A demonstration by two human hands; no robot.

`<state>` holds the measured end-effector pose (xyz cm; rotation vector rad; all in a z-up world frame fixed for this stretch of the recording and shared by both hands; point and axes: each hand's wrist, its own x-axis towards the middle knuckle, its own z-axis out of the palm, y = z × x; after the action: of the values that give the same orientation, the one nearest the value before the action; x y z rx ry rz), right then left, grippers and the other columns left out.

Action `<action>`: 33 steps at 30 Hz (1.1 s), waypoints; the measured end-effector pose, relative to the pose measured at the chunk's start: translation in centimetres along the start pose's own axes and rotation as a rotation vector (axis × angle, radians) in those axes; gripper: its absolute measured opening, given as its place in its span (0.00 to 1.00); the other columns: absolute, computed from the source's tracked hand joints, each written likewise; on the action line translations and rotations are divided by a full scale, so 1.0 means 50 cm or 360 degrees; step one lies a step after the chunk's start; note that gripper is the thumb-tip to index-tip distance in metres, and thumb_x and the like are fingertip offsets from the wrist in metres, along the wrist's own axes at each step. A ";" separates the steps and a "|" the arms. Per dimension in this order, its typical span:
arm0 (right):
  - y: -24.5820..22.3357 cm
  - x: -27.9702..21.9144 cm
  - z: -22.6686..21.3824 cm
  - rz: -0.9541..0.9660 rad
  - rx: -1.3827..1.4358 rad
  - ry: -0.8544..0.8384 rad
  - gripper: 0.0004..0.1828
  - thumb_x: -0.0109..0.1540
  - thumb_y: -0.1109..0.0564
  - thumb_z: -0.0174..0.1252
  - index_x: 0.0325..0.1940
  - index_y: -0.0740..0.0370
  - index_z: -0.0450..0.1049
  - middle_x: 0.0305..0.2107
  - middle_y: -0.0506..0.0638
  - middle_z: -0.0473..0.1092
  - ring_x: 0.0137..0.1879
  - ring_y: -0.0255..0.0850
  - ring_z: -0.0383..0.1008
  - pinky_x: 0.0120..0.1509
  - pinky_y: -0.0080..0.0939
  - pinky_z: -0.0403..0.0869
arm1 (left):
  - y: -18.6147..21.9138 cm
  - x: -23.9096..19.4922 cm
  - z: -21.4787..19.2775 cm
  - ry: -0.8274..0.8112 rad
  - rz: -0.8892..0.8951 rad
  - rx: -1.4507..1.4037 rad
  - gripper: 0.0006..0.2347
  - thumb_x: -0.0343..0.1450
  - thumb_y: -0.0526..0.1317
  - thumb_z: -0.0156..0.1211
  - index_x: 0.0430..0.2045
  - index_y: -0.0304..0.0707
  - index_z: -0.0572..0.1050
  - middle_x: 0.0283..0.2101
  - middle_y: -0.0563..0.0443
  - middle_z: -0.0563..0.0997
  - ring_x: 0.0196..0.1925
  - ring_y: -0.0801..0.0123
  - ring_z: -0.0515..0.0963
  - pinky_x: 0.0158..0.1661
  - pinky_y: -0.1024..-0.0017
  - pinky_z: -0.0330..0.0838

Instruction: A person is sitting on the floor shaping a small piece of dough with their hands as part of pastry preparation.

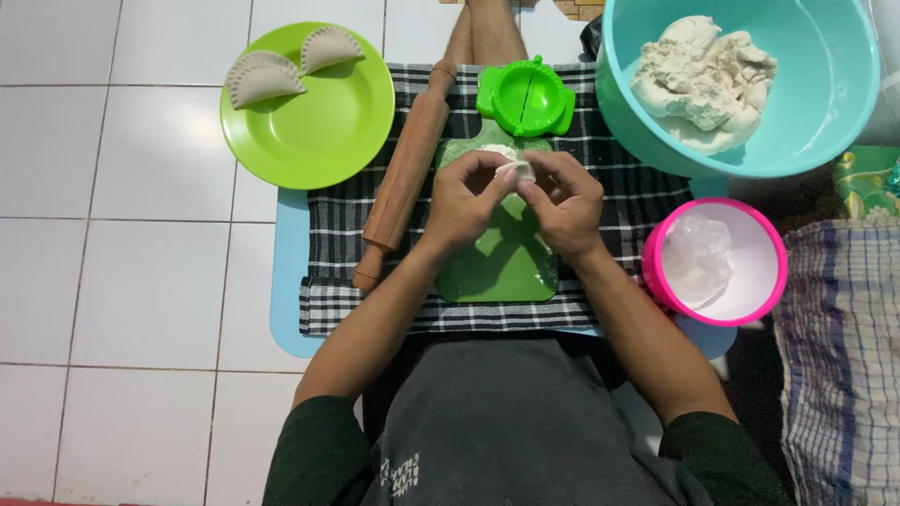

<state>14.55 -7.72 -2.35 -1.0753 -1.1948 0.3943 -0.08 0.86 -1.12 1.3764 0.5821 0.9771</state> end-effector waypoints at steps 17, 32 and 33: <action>0.019 -0.009 -0.032 0.0300 -0.0099 -0.0198 0.08 0.67 0.59 0.66 0.37 0.67 0.82 0.20 0.52 0.73 0.32 0.34 0.73 0.36 0.37 0.72 | -0.005 0.000 -0.004 -0.0256 0.0104 0.0119 0.08 0.70 0.38 0.70 0.38 0.35 0.83 0.30 0.44 0.81 0.27 0.68 0.82 0.27 0.72 0.78; -0.017 -0.001 -0.019 0.0347 -0.0123 -0.0328 0.18 0.70 0.55 0.60 0.27 0.65 0.77 0.15 0.53 0.72 0.24 0.36 0.74 0.28 0.34 0.69 | -0.033 0.004 -0.010 -0.0173 0.0114 0.0303 0.09 0.71 0.43 0.67 0.23 0.39 0.81 0.14 0.51 0.75 0.16 0.76 0.73 0.20 0.77 0.64; -0.020 -0.001 -0.021 0.0340 -0.0135 -0.0337 0.20 0.71 0.56 0.59 0.25 0.65 0.76 0.14 0.54 0.72 0.21 0.39 0.75 0.26 0.34 0.69 | -0.050 0.008 -0.015 -0.0242 0.0172 0.0352 0.12 0.73 0.44 0.64 0.20 0.41 0.80 0.12 0.50 0.74 0.15 0.75 0.71 0.20 0.77 0.62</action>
<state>15.19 -8.72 -1.52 -1.2634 -1.2959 0.6406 0.10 1.82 -3.59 1.6781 0.5170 0.9041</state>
